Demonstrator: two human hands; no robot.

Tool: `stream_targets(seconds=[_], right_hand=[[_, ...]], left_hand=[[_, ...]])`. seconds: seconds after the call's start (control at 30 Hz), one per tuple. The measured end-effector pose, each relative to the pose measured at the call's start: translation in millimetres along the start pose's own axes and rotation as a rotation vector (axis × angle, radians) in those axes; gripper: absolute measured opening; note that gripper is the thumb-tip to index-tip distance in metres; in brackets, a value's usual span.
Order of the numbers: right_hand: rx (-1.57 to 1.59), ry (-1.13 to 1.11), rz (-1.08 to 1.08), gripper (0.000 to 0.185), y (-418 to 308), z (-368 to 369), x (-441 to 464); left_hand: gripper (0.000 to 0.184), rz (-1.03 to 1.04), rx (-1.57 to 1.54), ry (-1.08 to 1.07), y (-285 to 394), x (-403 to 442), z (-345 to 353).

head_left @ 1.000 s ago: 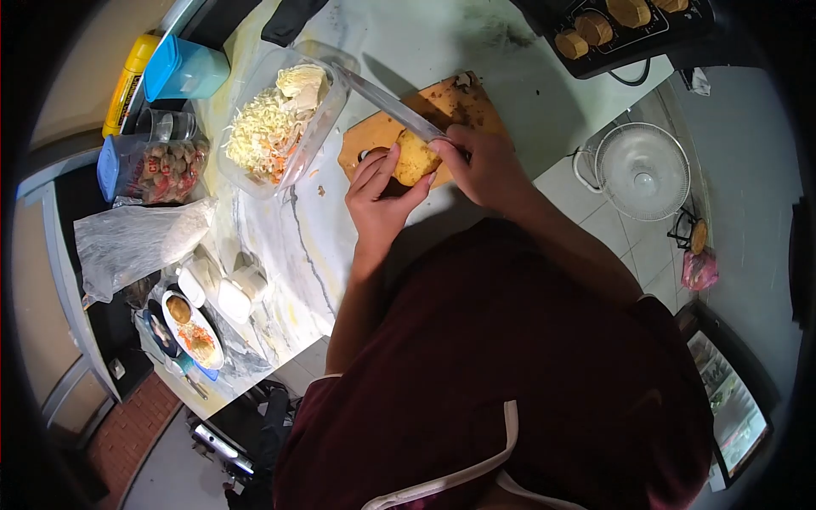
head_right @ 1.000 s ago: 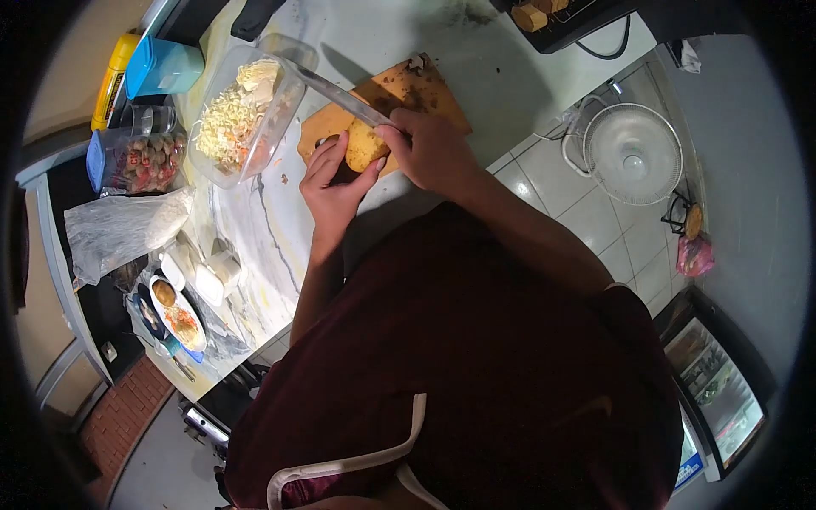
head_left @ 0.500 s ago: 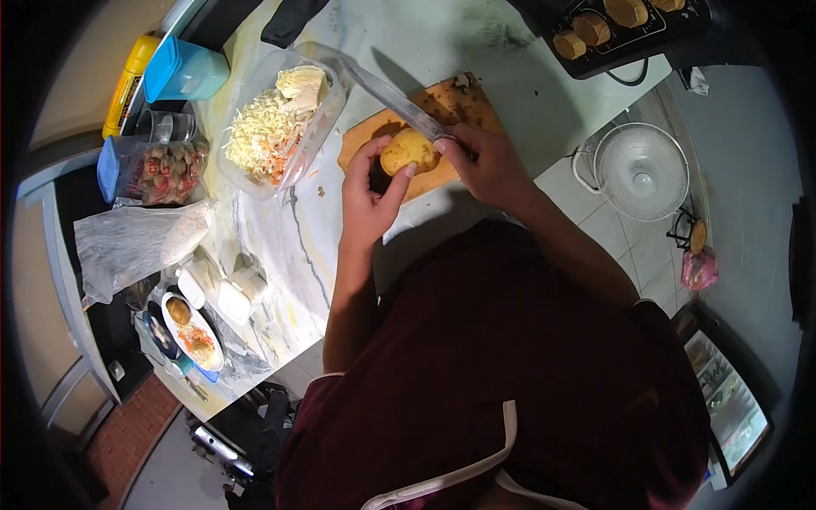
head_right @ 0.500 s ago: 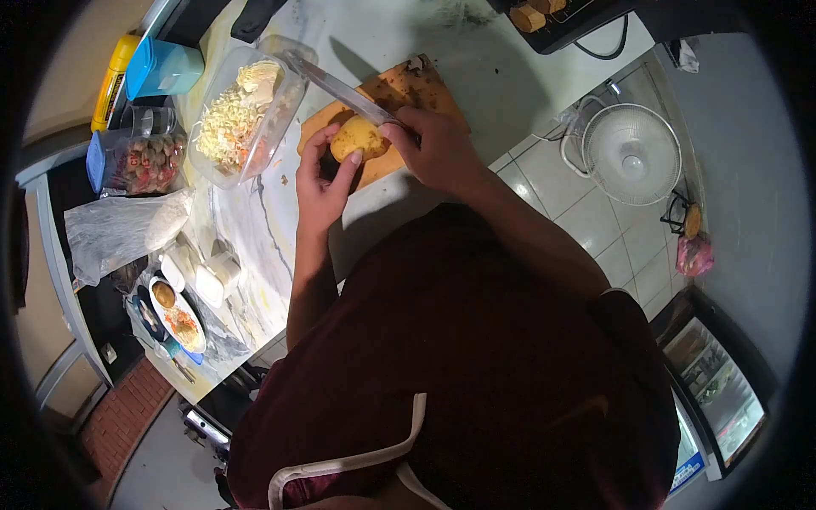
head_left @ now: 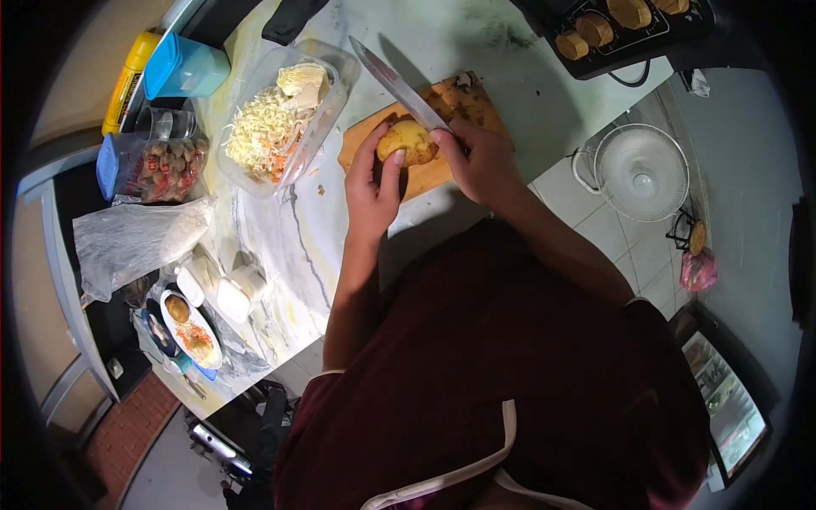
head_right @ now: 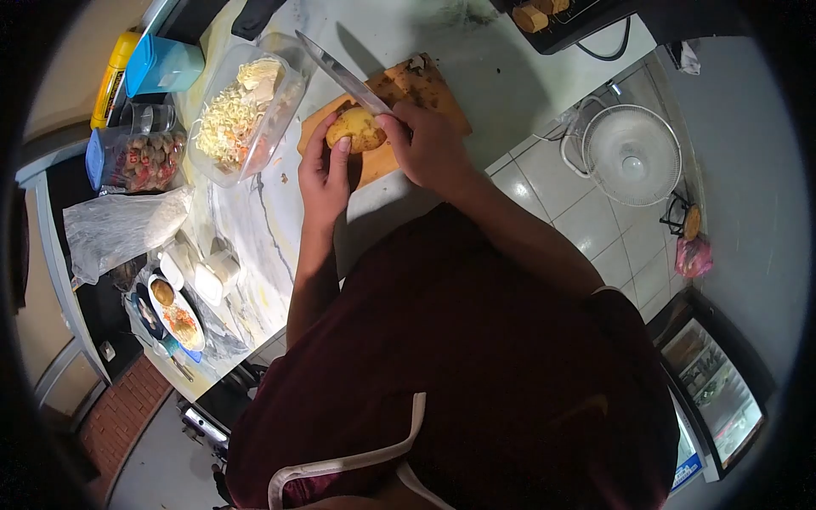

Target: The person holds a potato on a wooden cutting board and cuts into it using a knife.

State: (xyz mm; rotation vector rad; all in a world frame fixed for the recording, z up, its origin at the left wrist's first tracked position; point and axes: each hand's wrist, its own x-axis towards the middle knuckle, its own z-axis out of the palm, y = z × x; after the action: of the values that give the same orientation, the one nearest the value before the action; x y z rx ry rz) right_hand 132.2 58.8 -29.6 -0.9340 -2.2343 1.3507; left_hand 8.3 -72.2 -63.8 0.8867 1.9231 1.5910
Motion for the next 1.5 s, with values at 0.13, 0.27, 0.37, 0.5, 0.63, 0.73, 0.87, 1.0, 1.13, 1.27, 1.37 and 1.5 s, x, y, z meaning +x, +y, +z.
stream_targets(seconds=[0.13,0.27,0.37,0.5,0.63,0.73,0.87,1.0,1.13,1.27,1.37,1.5], right_hand=[[-0.003,-0.032,-0.038,0.026,-3,-2,-1],[-0.024,-0.029,0.04,0.026,3,-7,8],[-0.001,-0.04,-0.055,0.027,-1,-3,0],[0.025,-0.011,0.039,0.027,2,-3,4],[0.008,-0.086,0.034,0.029,0,-9,4],[-0.003,-0.112,0.044,0.03,2,-9,4],[-0.012,-0.05,-0.108,0.028,5,-4,0],[-0.046,-0.084,0.064,0.03,1,-11,8],[0.021,-0.115,0.019,0.03,-1,-10,2],[-0.003,-0.1,0.027,0.03,-1,-12,7],[0.051,-0.159,0.016,0.03,-8,-14,3],[0.063,-0.183,-0.005,0.029,-1,-13,2]], left_hand=[[0.038,0.089,0.088,0.025,-7,1,0],[0.037,0.198,0.169,0.025,-1,4,2],[0.037,0.136,0.142,0.038,-3,3,2],[0.038,0.103,0.133,0.031,7,2,4],[0.038,0.043,0.088,0.038,4,4,4],[0.038,-0.007,0.138,0.032,11,2,3],[0.038,0.146,0.183,0.041,1,9,4],[0.039,0.169,0.17,0.031,6,4,3],[0.039,0.115,0.125,0.05,0,4,4],[0.04,0.158,0.148,0.06,5,4,5],[0.04,0.023,-0.034,0.077,9,3,10],[0.042,0.035,-0.037,0.076,1,1,7]])
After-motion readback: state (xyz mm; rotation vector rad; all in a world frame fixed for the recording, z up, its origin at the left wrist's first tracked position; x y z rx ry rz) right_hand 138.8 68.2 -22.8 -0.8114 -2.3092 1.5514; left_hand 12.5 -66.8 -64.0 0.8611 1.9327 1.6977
